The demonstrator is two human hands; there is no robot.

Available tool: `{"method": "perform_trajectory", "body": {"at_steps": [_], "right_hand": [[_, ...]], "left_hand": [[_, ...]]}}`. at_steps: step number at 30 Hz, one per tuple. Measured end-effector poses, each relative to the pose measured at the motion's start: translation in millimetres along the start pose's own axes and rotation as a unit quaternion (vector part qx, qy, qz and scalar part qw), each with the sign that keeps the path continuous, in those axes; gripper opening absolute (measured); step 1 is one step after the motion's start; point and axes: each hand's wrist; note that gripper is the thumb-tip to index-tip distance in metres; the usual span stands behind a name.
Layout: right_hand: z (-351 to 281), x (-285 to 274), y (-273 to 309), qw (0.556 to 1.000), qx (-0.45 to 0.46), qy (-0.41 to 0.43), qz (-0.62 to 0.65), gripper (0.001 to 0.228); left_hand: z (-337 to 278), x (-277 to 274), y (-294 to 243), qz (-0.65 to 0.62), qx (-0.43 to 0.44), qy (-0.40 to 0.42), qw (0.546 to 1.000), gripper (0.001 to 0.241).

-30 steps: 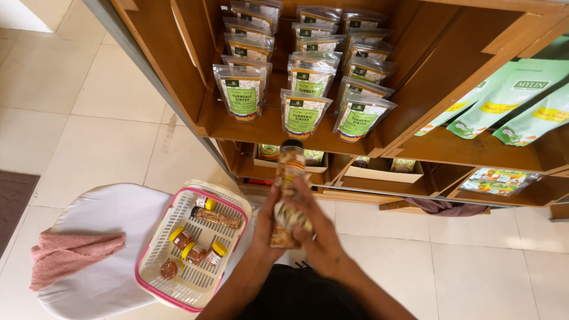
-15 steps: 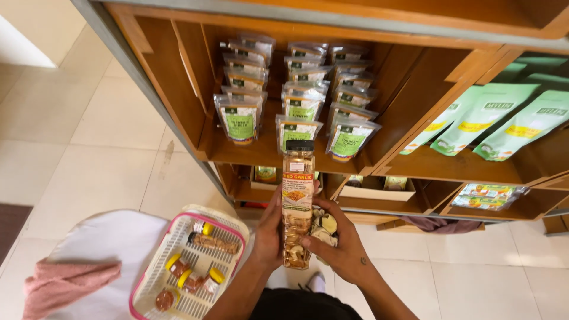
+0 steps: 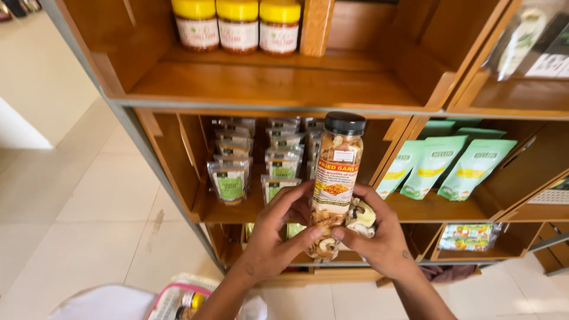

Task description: Wiping individual jars and packets with a cloth and arranging them neatly on wooden display shelves.

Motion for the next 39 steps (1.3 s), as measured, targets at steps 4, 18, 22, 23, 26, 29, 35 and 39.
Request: {"method": "perform_trajectory", "body": {"at_steps": [4,18,22,23,26,29,35,39], "right_hand": [[15,-11,63,0.99,-0.071,-0.031,-0.119,0.063],[161,-43,212,0.869,-0.291,-0.255,-0.31,0.048],[222,-47,196,0.92,-0.19,-0.248,-0.237,0.042],[234,-49,190,0.928,-0.171,-0.248,-0.219,0.042],[257,-51,176,0.935,-0.135,-0.254,-0.209,0.042],[268,-51,174,0.937,-0.078,-0.262,-0.216,0.041],[295,-65,147,0.963,0.014,-0.208,-0.172,0.043],[310,-69,132,0.959,0.002,-0.175,-0.221,0.052]], "left_hand": [[40,1,-30,0.055,0.034,-0.003,0.998,0.07],[252,-22,-90,0.29,0.307,-0.047,0.905,0.063],[290,-34,-69,0.369,0.315,-0.059,0.873,0.058],[295,-36,-65,0.385,0.259,-0.046,0.885,0.055],[312,-40,-45,0.457,0.233,-0.063,0.856,0.065],[324,-42,-34,0.522,0.217,-0.096,0.819,0.085],[335,-47,-17,0.498,0.175,-0.116,0.841,0.111],[328,-40,-31,0.452,0.097,-0.097,0.882,0.117]]}}
Point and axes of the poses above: each hand's wrist, its own z-axis towards the middle knuckle, its own x-axis out of the palm, y = z × x, and after that the axes turned 6 degrees about x, right-handed
